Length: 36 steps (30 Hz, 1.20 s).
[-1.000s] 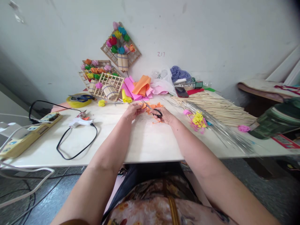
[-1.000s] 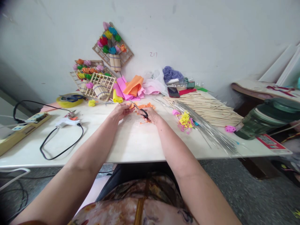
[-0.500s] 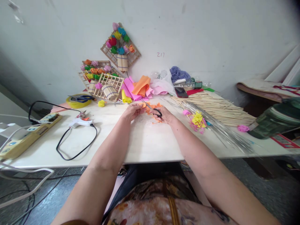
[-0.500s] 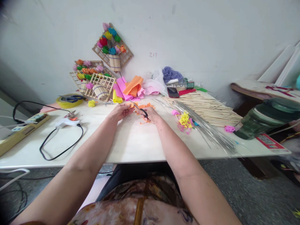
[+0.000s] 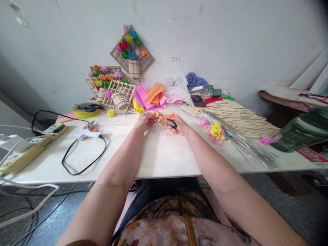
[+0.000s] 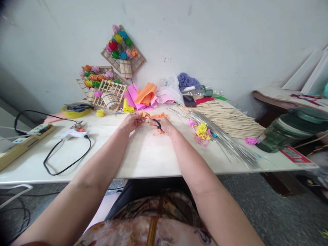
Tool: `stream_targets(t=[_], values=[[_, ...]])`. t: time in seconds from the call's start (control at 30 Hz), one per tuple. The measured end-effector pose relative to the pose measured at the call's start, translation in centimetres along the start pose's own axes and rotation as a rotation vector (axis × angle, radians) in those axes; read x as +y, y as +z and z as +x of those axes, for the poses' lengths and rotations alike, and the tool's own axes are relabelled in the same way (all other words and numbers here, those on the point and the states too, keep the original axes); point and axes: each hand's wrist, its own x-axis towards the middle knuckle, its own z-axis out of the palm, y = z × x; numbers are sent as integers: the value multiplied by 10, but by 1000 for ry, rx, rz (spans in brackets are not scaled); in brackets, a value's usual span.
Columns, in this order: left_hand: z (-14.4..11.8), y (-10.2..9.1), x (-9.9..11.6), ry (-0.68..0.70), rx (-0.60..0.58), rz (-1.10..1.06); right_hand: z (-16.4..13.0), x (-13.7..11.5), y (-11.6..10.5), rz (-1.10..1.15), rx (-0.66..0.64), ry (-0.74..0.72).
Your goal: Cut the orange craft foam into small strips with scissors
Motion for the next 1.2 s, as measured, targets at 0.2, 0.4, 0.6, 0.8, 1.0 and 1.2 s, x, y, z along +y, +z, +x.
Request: stream_targets(t=[0.2,0.4,0.6,0.8,1.0,1.2], values=[[1,0,-1,-6,22,3,3,3,-1,-30,-2,-18],[0,1,0,-12,25,11,2,4,0,-75,8,-34],[-3,3,2,-33,15,30,4,6,-1,-80,12,-47],[1,4,-1,-1,95,-30,9,12,-4,-87,-14,-68],[2,4,-2,1,83,-46,10,16,-5,-83,-21,-82],[3,0,-2,-2,23,-19,10,16,-5,-87,-24,-75]])
